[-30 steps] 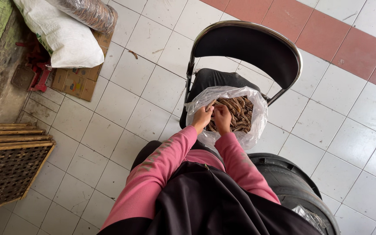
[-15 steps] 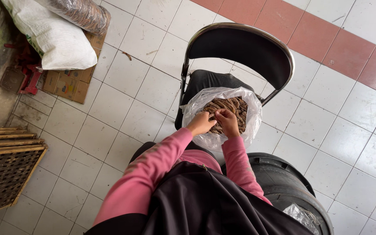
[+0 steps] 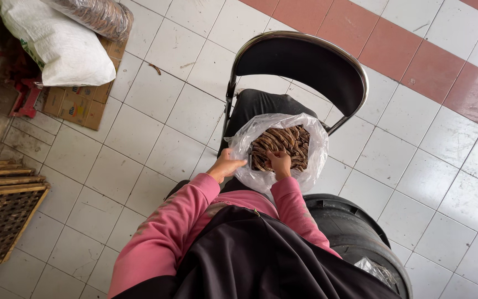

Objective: The person takes dried mushroom slices from a plastic bag and arranges them in neat rows on a woven bamboo tray.

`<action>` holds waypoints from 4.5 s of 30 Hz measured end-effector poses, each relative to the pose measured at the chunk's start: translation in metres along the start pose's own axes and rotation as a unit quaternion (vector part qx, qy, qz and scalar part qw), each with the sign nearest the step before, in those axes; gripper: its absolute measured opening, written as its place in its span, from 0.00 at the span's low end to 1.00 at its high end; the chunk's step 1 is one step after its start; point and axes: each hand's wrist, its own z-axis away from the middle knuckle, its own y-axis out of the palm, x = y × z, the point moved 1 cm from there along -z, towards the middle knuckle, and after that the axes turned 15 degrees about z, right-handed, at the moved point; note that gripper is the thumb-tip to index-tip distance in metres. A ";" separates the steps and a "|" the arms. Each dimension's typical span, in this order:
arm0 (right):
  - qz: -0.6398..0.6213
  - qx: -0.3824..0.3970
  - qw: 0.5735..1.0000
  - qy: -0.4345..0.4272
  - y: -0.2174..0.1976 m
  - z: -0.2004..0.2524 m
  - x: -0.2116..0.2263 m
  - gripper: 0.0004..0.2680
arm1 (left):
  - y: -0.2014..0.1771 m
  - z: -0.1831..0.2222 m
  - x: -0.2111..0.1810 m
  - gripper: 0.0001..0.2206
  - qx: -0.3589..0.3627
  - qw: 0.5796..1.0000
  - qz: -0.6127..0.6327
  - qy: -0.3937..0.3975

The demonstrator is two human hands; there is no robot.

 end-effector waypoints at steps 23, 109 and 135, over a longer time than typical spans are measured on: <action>0.561 -0.226 0.716 -0.349 0.073 -0.065 0.051 0.23 | 0.050 0.037 0.002 0.35 0.048 0.944 -0.178 0.274; 0.159 -0.715 0.529 0.429 0.077 1.010 -0.607 0.20 | 0.044 0.571 0.606 0.19 0.828 0.217 -0.444 0.263; 0.076 -0.646 0.579 0.492 0.050 1.003 -0.623 0.21 | 0.122 0.595 0.622 0.18 0.857 0.177 -0.454 0.169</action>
